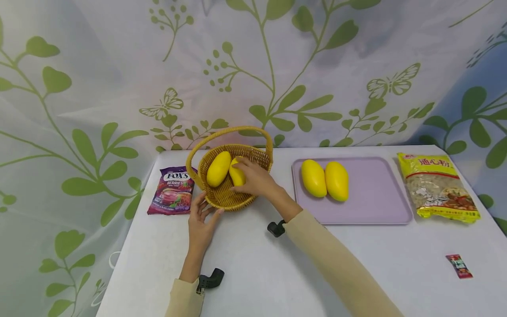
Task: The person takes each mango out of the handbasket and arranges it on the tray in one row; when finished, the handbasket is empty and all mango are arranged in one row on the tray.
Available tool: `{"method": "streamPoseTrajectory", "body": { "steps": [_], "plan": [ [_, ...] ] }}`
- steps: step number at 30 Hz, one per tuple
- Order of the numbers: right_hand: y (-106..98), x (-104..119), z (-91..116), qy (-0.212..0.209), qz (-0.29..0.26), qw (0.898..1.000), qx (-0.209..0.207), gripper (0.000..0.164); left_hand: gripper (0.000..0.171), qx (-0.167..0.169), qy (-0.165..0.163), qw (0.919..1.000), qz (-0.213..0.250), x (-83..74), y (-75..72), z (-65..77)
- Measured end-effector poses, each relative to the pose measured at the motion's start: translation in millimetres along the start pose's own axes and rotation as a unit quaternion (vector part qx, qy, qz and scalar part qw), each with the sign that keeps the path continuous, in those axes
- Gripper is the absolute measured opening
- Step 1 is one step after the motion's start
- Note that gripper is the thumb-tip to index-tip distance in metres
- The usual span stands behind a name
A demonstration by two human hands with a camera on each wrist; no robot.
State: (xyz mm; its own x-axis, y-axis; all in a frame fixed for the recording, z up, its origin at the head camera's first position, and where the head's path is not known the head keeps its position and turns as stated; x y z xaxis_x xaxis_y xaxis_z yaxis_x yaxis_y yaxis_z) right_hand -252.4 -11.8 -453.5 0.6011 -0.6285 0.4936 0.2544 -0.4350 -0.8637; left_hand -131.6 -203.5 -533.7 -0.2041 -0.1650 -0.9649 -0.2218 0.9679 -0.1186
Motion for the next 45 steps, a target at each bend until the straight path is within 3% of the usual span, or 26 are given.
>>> {"method": "streamPoseTrajectory", "body": {
  "steps": [8,23,36,40,45],
  "plan": [
    [3,1,1,0.032,0.006,0.999,0.01,0.081,0.068,0.0,-0.001,1.0,0.004,1.5,-0.7,0.1],
    [6,-1,-2,0.037,0.022,0.999,0.007,0.073,0.07,0.002,0.008,1.0,0.002,2.1,-0.2,-0.2],
    [6,-1,-1,0.015,0.023,0.999,-0.02,0.071,0.068,-0.003,-0.015,0.9999,0.004,1.8,-1.0,-0.6],
    [3,0,0,0.013,0.015,1.0,-0.023,0.07,0.068,-0.002,-0.016,0.9999,0.002,-3.7,0.2,-0.9],
    [2,-1,2,0.007,0.008,0.999,-0.031,0.069,0.068,0.005,-0.013,0.9999,0.005,-21.4,1.7,1.1]
  ]
}}
Point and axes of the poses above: each hand's wrist, its own z-axis away from the middle knuckle, its own y-axis out of the palm, x = y × z, the point moved 1 cm from there along -z, towards the middle knuckle, and after that the axes turned 8 degrees about -y, right-handed, at the moved point
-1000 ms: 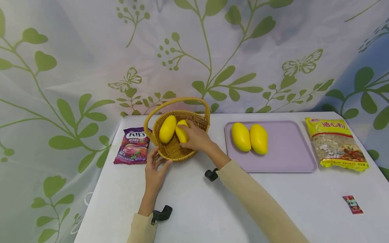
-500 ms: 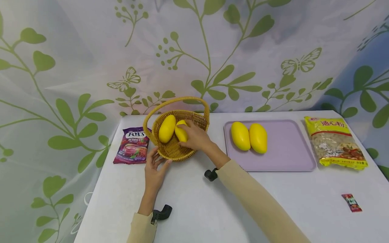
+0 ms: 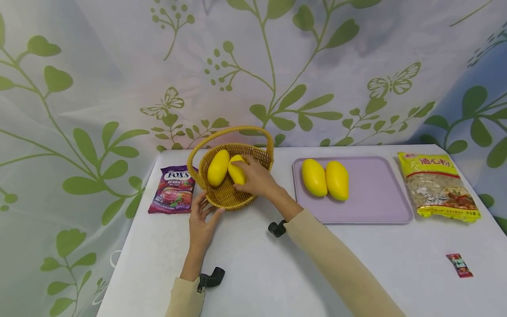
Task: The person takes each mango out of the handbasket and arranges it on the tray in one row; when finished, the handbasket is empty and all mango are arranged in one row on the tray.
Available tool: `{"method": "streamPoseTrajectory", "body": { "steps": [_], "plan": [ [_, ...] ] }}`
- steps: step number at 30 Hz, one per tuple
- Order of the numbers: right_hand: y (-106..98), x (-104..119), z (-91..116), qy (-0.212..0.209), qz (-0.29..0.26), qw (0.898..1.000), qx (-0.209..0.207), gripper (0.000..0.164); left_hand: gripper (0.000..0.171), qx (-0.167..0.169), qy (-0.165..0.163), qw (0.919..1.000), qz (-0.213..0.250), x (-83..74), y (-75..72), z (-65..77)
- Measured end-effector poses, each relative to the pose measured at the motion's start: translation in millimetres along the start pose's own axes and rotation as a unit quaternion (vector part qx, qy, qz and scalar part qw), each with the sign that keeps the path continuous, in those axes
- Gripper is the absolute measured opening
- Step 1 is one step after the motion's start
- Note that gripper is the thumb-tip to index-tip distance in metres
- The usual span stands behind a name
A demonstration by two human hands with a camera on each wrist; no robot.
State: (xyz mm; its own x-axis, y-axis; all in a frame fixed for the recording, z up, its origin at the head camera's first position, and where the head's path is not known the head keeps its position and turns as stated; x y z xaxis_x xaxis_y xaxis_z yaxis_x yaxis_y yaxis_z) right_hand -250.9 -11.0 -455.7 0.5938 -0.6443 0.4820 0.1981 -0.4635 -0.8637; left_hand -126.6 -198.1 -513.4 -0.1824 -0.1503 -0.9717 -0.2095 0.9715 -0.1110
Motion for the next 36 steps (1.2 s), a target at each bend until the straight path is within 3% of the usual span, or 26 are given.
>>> {"method": "streamPoseTrajectory", "body": {
  "steps": [5,18,36],
  "plan": [
    [-2,-2,1,-0.012,-0.016,1.0,-0.02,0.069,0.068,0.002,-0.001,1.0,0.0,-8.4,0.4,1.4],
    [-19,0,11,-0.04,-0.03,0.996,-0.07,0.067,0.068,0.006,0.0,1.0,0.002,-4.8,0.4,1.0],
    [-59,9,52,-0.089,-0.041,0.984,-0.148,0.066,0.067,0.002,0.001,1.0,-0.002,-11.1,1.0,2.1]
  ]
}}
Point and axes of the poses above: each hand's wrist, its own z-axis away from the middle knuckle, its own y-axis out of the palm, x = y × z, the point moved 1 cm from there along -z, towards the middle knuckle, and after that the axes turned 8 degrees about -y, right-handed, at the moved point
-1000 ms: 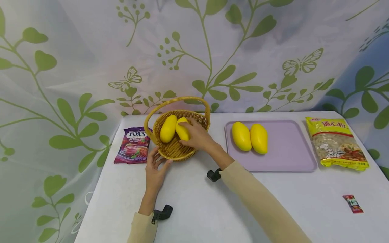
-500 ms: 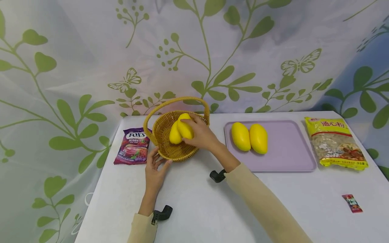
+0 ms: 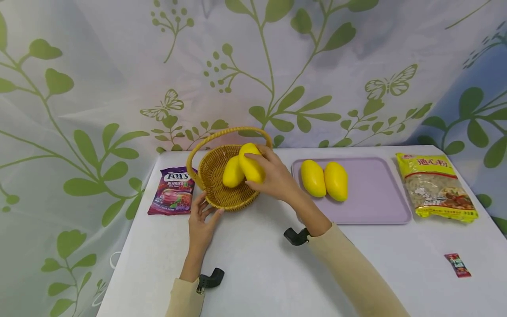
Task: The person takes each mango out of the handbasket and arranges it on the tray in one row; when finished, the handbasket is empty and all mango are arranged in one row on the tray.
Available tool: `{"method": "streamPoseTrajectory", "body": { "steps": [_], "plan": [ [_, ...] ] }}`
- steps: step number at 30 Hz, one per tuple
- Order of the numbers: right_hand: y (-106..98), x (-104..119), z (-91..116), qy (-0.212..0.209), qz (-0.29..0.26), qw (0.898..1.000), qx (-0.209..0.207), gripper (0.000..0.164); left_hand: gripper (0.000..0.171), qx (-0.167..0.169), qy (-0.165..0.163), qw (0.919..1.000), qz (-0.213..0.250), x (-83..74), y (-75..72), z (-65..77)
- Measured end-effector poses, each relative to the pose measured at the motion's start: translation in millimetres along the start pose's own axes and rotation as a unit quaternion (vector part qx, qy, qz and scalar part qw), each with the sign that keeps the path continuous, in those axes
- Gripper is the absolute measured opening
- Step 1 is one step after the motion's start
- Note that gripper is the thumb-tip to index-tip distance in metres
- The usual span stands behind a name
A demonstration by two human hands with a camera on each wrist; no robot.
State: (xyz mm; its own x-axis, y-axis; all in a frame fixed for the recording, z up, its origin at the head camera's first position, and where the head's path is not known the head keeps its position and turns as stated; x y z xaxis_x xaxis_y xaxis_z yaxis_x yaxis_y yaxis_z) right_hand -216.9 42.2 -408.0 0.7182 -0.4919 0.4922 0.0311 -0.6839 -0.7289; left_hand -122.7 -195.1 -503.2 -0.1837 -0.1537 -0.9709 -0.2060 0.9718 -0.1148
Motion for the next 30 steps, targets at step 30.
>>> {"method": "streamPoseTrajectory", "body": {
  "steps": [30],
  "plan": [
    [-105,-79,116,0.125,0.058,0.979,-0.151,0.069,0.068,0.0,-0.007,1.0,-0.001,5.1,-0.3,-0.8]
  ]
}}
Point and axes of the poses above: each hand's wrist, its own z-axis away from the middle knuckle, its own y-axis out of the palm, x = y × z, the point moved 1 cm from there along -z, towards the middle knuckle, and after that the axes turned 8 degrees about -y, right-handed, at the moved point
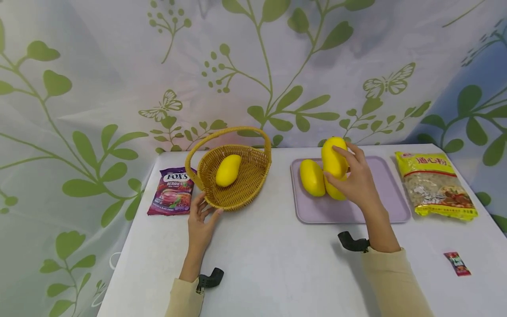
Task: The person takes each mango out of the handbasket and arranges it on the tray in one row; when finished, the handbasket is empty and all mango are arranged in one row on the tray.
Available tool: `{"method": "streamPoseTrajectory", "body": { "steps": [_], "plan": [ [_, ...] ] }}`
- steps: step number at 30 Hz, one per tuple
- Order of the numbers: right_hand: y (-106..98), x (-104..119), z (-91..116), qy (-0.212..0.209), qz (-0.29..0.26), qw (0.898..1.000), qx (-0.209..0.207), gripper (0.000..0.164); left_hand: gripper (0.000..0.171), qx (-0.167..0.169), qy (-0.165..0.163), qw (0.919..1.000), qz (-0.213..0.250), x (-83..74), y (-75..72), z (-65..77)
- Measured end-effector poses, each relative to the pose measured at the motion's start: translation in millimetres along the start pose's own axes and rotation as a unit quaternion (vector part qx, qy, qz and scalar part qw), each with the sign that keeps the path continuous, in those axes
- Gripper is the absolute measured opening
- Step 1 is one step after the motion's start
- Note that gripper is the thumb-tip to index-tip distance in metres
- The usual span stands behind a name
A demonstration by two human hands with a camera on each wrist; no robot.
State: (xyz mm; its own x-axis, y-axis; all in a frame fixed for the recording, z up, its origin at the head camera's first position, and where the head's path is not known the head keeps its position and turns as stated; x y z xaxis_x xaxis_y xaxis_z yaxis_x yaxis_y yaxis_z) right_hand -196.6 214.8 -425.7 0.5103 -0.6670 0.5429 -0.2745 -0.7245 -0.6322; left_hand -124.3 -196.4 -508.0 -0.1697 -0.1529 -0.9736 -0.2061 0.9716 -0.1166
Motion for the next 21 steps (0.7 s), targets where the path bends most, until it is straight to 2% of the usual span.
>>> {"method": "streamPoseTrajectory", "body": {
  "steps": [4,9,13,16,21],
  "plan": [
    [-12,-19,9,0.036,0.014,0.999,-0.005,0.068,0.068,0.001,0.0,1.0,-0.001,-1.2,0.5,0.2],
    [-20,-36,22,0.083,0.016,0.996,0.014,0.067,0.068,0.0,-0.002,1.0,-0.004,-2.9,0.3,0.3],
    [-22,-47,31,0.103,0.022,0.994,0.029,0.067,0.068,0.002,-0.001,1.0,-0.001,-0.8,-0.2,-0.3],
    [-21,-53,37,0.115,0.026,0.992,0.037,0.067,0.069,0.002,-0.001,1.0,0.006,4.6,-0.9,-1.1],
    [-19,-59,44,0.134,0.024,0.989,0.057,0.068,0.069,-0.006,-0.004,0.9999,0.011,22.7,-2.0,-3.4]
  ]
}}
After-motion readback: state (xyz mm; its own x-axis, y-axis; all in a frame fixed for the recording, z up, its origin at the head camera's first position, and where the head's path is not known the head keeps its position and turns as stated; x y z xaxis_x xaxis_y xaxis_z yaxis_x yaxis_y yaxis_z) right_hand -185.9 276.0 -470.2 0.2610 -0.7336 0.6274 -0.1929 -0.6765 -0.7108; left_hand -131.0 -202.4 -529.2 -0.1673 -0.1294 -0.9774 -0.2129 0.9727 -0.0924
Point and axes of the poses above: each hand's wrist, its own z-axis away from the middle knuckle, its own y-axis out of the palm, x = y × z, the point moved 1 cm from there along -z, towards the middle knuckle, and after that the axes turned 8 degrees about -y, right-handed, at the moved point
